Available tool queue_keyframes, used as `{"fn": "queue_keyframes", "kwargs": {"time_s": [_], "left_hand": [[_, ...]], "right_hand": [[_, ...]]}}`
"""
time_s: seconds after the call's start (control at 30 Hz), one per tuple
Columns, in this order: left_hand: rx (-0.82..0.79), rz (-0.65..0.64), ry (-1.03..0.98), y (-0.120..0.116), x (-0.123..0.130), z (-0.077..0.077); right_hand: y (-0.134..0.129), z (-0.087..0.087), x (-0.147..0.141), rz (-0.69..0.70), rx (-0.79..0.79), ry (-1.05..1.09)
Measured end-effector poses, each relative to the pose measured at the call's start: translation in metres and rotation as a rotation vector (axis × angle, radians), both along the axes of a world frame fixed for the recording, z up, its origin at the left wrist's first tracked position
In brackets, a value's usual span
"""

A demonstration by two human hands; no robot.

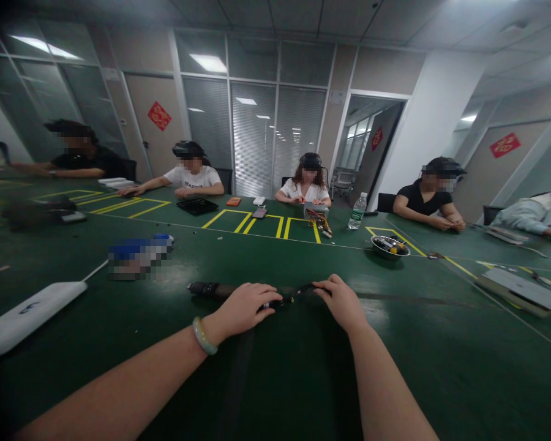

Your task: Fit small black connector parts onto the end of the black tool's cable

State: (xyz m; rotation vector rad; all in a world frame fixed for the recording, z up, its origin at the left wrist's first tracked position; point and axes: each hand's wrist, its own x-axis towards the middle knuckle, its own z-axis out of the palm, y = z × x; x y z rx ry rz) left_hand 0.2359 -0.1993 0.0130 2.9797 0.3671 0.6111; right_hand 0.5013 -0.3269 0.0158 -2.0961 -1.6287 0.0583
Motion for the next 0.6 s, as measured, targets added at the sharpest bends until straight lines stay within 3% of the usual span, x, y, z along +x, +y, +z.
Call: {"fn": "queue_keyframes", "kwargs": {"time_s": [0.17, 0.3, 0.43, 0.6], "left_hand": [[-0.003, 0.029, -0.015, 0.006, 0.002, -0.005], [-0.003, 0.022, -0.011, 0.010, 0.003, -0.005], [0.002, 0.013, 0.005, 0.010, 0.004, -0.004], [-0.039, -0.085, 0.043, 0.014, -0.004, 0.003]], "right_hand": [[0.003, 0.000, -0.007, -0.027, -0.018, -0.157], [0.007, 0.001, -0.020, 0.077, -0.091, -0.179], [0.004, 0.009, -0.035, 0.216, -0.201, -0.088], [-0.003, 0.018, -0.045, 0.252, -0.318, 0.177]]}}
